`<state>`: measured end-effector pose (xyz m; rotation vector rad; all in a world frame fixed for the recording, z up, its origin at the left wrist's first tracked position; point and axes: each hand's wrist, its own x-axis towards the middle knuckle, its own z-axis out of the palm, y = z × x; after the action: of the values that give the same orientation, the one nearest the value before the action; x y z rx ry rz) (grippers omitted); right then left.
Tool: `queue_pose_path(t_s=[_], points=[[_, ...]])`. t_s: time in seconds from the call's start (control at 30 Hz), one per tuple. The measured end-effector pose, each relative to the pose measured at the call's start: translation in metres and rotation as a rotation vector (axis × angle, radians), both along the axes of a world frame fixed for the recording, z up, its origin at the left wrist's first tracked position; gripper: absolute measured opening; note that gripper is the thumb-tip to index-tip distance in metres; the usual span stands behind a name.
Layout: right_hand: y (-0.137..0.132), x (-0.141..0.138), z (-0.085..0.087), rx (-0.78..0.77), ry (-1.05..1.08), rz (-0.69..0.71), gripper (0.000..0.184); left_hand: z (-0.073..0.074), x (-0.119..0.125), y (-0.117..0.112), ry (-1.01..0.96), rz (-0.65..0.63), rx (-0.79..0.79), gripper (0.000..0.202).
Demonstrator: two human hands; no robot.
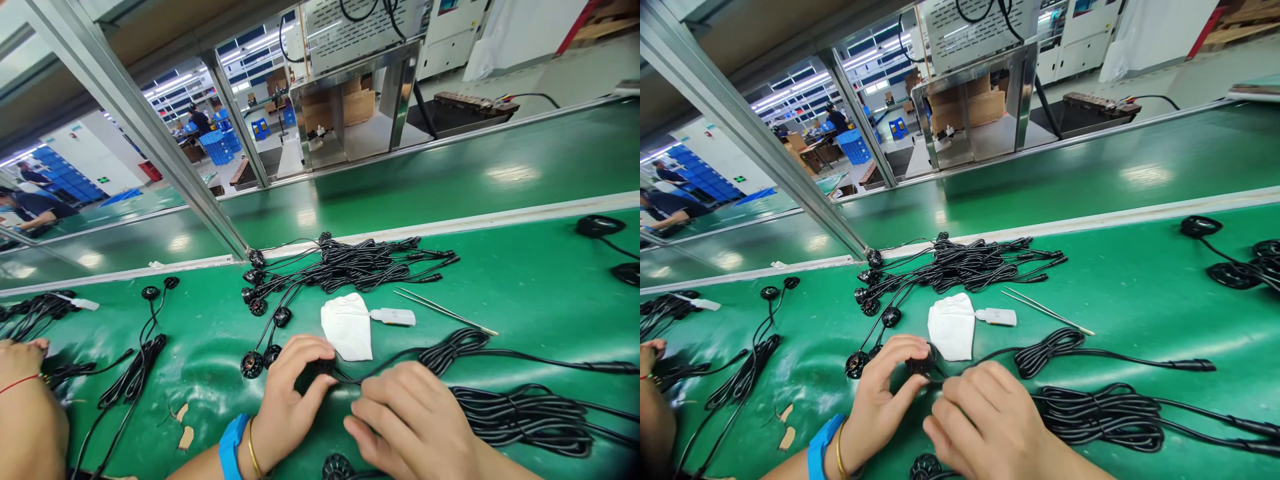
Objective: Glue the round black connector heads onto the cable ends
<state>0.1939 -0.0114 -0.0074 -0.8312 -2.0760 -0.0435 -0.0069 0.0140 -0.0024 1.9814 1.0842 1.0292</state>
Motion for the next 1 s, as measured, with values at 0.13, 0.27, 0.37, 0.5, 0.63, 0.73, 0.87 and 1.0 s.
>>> queue_pose_path(t_s=[0.13,0.27,0.37,0.5,0.63,0.73,0.87,1.0], points=[[-0.007,-0.005,-0.016,0.028,-0.162,-0.065,0.018,-0.003,-0.002,0.008,0.038,0.119,0.022,0.021],[-0.004,-0.008,-0.036,0.003,-0.227,-0.185,0.031,-0.004,-0.002,0.011,0.038,0.121,0.019,0.024],[-0.002,-0.005,-0.036,-0.080,-0.251,-0.076,0.032,-0.003,-0.002,0.011,0.050,0.115,0.006,0.027],[-0.005,-0.002,-0.030,-0.101,-0.294,0.069,0.017,-0.001,-0.004,0.010,0.118,0.082,-0.046,0.033],[-0.005,-0.002,-0.025,-0.061,-0.249,0.113,0.015,-0.001,-0.005,0.009,0.212,-0.016,-0.120,0.038],[0.000,0.006,-0.017,-0.046,-0.149,0.087,0.018,0.000,-0.005,0.007,0.239,-0.049,-0.130,0.043],[0.022,0.028,-0.002,-0.005,-0.051,-0.039,0.015,0.004,-0.003,0.000,0.258,-0.072,-0.099,0.052],[0.072,0.043,0.012,-0.014,-0.354,-0.309,0.025,0.014,-0.005,-0.002,0.277,0.001,0.025,0.042]])
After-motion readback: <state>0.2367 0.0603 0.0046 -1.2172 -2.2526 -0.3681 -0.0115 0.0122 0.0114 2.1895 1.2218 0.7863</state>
